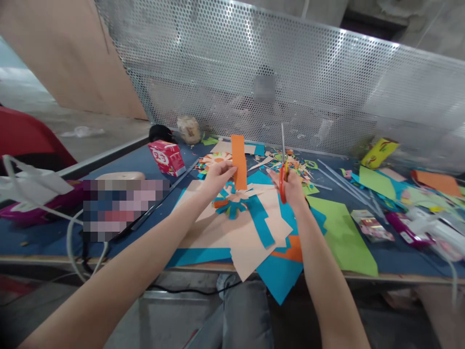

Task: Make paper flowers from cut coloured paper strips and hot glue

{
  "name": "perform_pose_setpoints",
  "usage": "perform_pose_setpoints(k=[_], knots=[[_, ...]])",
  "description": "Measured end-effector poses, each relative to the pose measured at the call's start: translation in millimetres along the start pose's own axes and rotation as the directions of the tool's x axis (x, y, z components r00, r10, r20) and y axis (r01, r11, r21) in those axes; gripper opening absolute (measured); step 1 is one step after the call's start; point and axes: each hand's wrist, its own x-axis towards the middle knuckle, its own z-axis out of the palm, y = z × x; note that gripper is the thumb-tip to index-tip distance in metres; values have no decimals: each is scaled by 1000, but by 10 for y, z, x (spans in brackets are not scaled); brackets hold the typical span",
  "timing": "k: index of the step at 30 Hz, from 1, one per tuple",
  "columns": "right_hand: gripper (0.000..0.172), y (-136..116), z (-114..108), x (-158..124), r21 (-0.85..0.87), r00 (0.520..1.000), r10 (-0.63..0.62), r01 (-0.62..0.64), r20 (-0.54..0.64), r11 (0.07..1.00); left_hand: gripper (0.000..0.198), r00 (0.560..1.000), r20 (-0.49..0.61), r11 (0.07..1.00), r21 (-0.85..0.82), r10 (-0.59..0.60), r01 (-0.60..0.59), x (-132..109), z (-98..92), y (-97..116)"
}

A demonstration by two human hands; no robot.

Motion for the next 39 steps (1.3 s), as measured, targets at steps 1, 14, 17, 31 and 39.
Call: perform_pose_setpoints(k=[1,14,17,31,39], knots=[[43,-21,35,-14,119,1000,-13,10,22,993,15,998,58,1000,-8,3,-3,-38,45,31],[44,-71,215,-102,487,1000,12,-18,16,873,49,910,76,812,425,409,-400,-317,245,100],[45,-48,260,-96,507,1000,-6,-9,28,862,43,767,199,539,605,610,-586,-325,217,130],[28,-189,279,-218,187,981,-185,173,51,967,44,839,259,632,561,479,-534,-301,174,171],[38,-136,296,-179,335,982,-179,146,68,931,54,868,183,781,379,462,-496,-344,184,195]])
